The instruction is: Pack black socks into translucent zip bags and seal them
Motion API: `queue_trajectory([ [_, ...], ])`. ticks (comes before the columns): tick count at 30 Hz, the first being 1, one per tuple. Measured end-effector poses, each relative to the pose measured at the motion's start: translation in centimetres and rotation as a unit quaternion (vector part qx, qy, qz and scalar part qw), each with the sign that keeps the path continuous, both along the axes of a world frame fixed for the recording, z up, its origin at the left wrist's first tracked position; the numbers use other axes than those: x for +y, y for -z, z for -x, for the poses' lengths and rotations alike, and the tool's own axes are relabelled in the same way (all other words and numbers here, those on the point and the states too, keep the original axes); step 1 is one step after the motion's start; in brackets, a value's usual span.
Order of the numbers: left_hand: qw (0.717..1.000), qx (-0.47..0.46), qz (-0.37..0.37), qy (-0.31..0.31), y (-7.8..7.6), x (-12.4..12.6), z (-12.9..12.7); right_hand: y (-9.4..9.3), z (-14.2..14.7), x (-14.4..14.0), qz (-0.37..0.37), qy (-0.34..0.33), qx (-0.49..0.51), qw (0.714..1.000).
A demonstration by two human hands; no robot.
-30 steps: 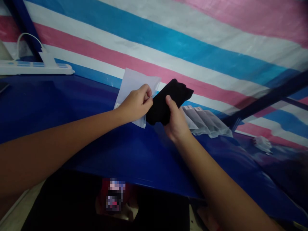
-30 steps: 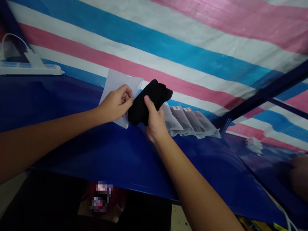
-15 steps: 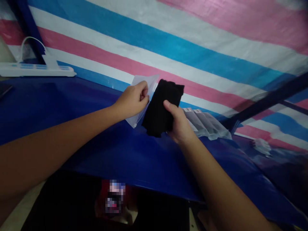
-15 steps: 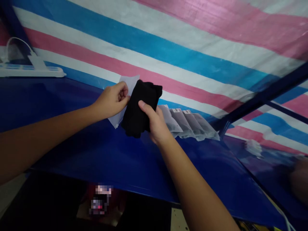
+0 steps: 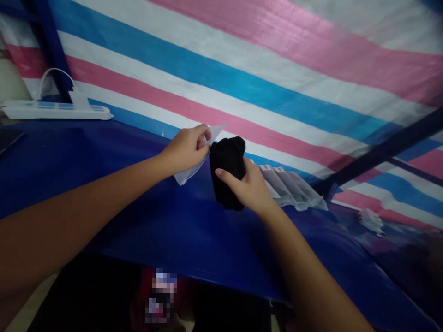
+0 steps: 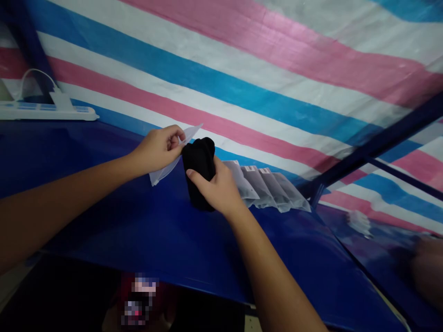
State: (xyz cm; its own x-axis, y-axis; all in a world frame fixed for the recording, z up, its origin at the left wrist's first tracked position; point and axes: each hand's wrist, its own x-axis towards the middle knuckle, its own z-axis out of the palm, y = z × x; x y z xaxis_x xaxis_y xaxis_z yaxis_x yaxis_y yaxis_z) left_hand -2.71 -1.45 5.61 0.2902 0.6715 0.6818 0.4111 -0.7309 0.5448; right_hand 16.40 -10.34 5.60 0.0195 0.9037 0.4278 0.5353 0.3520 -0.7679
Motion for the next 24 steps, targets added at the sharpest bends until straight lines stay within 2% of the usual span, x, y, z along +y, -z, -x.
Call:
queue_trajectory([
  [3,1.000,0.031,-0.005,0.002,0.1,0.2,0.2,-0.4,0.0,-0.3,-0.018,0.003,-0.006,1.000],
  [6,0.999,0.032,0.012,0.017,0.2,0.3,0.1,-0.2,0.0,-0.2,0.001,-0.010,-0.035,0.999],
  [11,0.998,-0.034,0.034,0.037,0.2,0.7,0.0,0.4,-0.5,0.5,0.021,-0.023,-0.063,0.998],
  [14,0.995,-0.073,0.036,0.065,0.2,0.9,0.0,0.3,-0.9,0.6,0.010,-0.027,-0.135,0.990],
  [18,0.992,-0.067,0.014,0.105,0.2,0.4,0.0,0.0,-1.0,0.5,-0.022,-0.052,-0.228,0.972],
  [24,0.992,-0.039,-0.046,0.115,-0.2,-0.8,-0.1,-0.3,-0.9,0.1,-0.021,-0.055,-0.286,0.957],
])
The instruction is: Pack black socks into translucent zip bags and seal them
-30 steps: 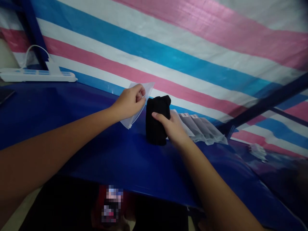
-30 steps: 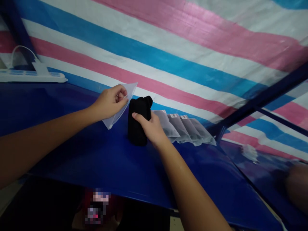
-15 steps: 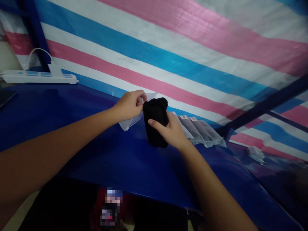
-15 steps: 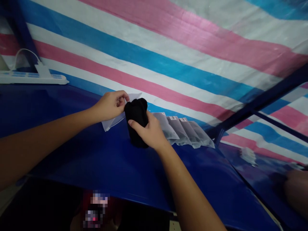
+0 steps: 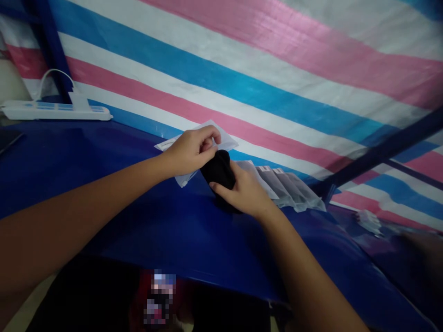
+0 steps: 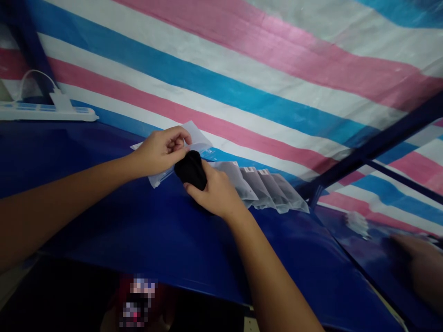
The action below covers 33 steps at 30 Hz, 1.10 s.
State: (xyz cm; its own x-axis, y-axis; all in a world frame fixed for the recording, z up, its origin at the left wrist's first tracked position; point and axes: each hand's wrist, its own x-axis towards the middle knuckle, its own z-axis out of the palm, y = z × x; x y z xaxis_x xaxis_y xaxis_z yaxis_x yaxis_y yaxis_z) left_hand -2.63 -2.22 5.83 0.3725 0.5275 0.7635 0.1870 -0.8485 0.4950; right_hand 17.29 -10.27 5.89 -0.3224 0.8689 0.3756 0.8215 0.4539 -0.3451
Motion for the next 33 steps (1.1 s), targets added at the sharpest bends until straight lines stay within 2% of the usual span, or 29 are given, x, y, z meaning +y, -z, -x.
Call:
queue_trajectory([
  [3,1.000,-0.004,-0.029,0.003,-0.4,-0.6,0.0,-0.1,0.0,0.0,0.030,0.005,0.037,0.999],
  [5,0.999,0.003,-0.045,0.011,-0.6,-1.1,0.0,-0.3,0.1,0.1,0.080,0.000,0.100,0.992],
  [9,0.996,0.047,-0.067,0.030,-1.0,-1.9,-0.1,-0.6,0.5,0.2,0.162,-0.021,0.209,0.964],
  [16,0.994,0.085,-0.049,0.047,-1.0,-2.1,-0.2,0.0,0.5,0.4,0.206,-0.003,0.364,0.908],
  [20,0.994,0.094,-0.027,0.058,-0.8,-1.8,-0.2,0.4,0.1,0.5,0.225,-0.006,0.386,0.895],
  [26,0.993,0.093,0.009,0.067,-0.8,-1.2,0.1,0.5,0.1,0.6,0.206,-0.021,0.354,0.912],
  [33,0.988,0.134,-0.013,0.078,-0.4,-1.4,-0.1,1.2,0.5,0.8,0.214,0.002,0.414,0.885],
])
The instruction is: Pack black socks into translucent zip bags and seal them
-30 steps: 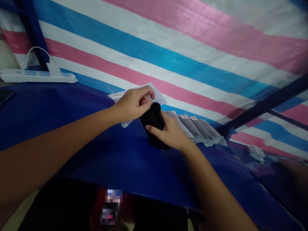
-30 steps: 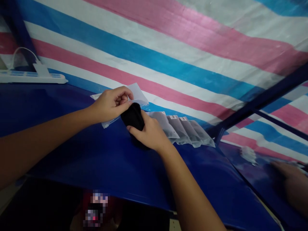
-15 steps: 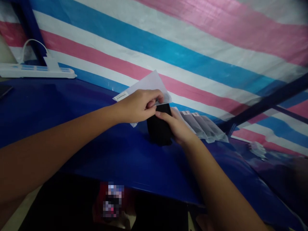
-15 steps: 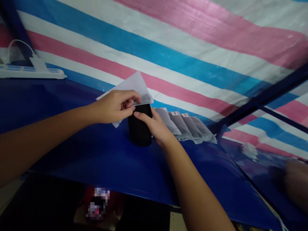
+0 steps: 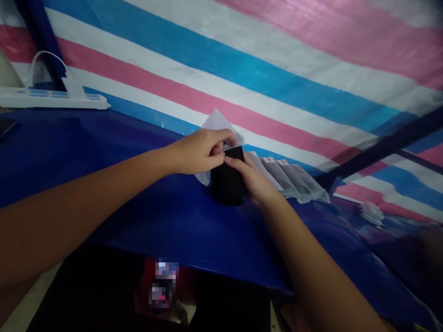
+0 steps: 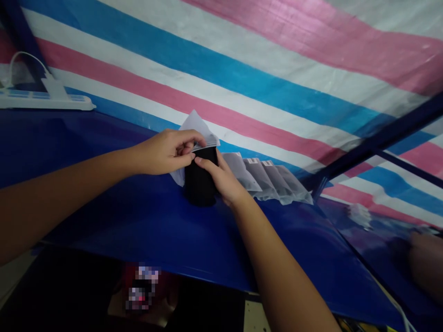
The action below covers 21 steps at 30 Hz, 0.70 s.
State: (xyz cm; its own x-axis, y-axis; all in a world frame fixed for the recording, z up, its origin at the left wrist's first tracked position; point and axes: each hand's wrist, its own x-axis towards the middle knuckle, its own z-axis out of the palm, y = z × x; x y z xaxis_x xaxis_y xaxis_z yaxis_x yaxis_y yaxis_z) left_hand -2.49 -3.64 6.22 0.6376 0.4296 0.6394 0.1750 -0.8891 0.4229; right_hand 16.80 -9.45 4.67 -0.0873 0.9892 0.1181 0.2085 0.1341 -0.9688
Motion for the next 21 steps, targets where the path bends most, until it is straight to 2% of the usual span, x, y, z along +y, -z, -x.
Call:
queue_trajectory([
  [4,0.999,0.022,-0.015,-0.026,0.9,0.0,-0.2,0.5,0.1,0.4,0.022,0.010,0.019,1.000],
  [10,0.995,0.064,0.024,-0.078,2.9,0.7,-0.7,1.7,-0.4,1.2,0.078,0.033,0.011,0.996],
  [15,0.976,0.154,0.043,-0.146,4.4,1.1,-0.9,2.6,-0.8,1.8,0.117,0.028,0.028,0.992],
  [18,0.958,0.220,0.017,-0.183,4.8,1.0,-0.9,2.8,-0.8,2.0,0.112,0.038,0.062,0.991],
  [21,0.946,0.261,-0.009,-0.194,4.4,0.7,-1.0,2.9,-0.8,2.0,0.103,0.049,0.088,0.989],
])
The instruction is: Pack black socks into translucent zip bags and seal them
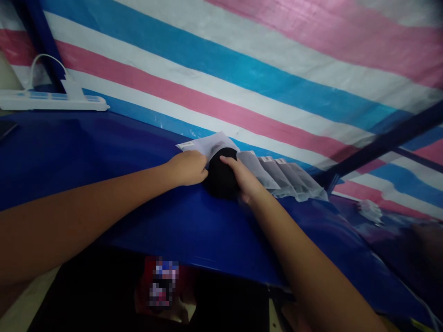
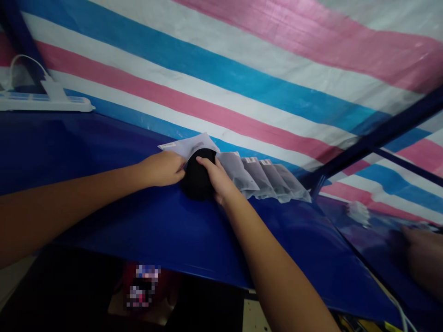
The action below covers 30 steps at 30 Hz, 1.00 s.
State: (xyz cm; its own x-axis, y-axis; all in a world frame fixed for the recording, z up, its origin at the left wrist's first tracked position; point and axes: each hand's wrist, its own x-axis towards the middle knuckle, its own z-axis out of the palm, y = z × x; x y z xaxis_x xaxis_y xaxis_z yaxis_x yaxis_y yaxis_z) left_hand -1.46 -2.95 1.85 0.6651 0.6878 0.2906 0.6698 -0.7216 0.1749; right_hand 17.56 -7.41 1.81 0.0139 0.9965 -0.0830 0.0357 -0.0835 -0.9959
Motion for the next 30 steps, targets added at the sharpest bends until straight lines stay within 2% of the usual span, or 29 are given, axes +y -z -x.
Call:
queue_trajectory([
  [5,0.998,-0.029,0.019,0.060,-1.8,-0.8,0.1,-0.4,-0.1,-0.1,0.007,0.014,-0.020,1.000],
  [9,0.994,-0.058,0.021,0.087,-3.0,-1.3,0.3,-0.9,-0.2,-0.4,0.018,-0.012,-0.039,0.999],
  [14,0.980,-0.065,0.051,0.182,-3.5,-1.4,0.8,-1.5,-0.9,-0.6,0.009,-0.042,-0.088,0.995],
  [18,0.971,-0.077,0.065,0.215,-3.6,-1.4,1.1,-1.9,-1.4,-0.6,-0.004,-0.057,-0.092,0.994],
  [22,0.977,-0.073,0.063,0.192,-3.4,-1.7,0.7,-1.8,-0.9,-0.5,0.021,0.000,-0.049,0.999],
  [30,0.991,-0.098,0.022,0.084,-1.8,-1.6,-0.3,0.2,0.5,0.5,-0.045,0.083,-0.002,0.996],
])
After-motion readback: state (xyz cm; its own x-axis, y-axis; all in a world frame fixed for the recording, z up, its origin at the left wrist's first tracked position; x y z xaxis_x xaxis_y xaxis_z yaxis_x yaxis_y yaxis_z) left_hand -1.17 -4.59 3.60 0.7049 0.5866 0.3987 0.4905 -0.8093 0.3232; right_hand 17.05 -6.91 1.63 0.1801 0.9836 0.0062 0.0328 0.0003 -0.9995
